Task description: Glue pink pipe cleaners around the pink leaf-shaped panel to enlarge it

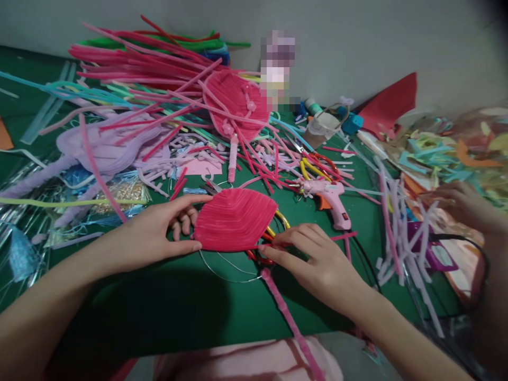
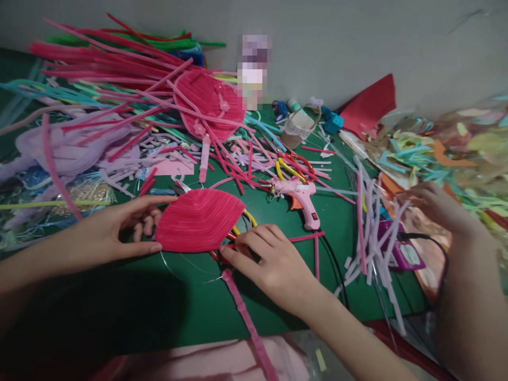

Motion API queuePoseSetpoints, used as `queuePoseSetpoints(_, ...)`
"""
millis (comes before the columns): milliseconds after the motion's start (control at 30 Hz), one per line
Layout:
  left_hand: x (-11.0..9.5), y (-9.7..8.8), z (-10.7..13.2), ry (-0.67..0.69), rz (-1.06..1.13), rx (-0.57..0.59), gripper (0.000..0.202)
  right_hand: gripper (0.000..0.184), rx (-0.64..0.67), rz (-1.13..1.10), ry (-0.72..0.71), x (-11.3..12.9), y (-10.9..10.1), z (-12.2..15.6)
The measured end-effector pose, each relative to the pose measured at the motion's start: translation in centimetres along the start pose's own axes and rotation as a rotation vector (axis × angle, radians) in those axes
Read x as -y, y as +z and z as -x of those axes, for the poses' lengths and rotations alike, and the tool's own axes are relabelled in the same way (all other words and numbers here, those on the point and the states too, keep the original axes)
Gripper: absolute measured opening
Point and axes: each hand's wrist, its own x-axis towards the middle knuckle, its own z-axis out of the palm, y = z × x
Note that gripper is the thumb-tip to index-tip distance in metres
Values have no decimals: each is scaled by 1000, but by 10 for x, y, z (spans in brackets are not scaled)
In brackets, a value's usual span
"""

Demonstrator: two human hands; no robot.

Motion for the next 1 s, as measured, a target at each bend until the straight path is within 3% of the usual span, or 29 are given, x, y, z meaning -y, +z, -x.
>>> queuePoseSetpoints(333,-3,0,-1,3,0,0,71,22,20,29,8,0,5,1)
queuePoseSetpoints(567,-5,0,0,-3,6,-6,70,22,-125,43,16,20,6,-4)
queuePoseSetpoints(1000,-4,0,0,2,7,4,74,33,-37,21,16,32,15,-10)
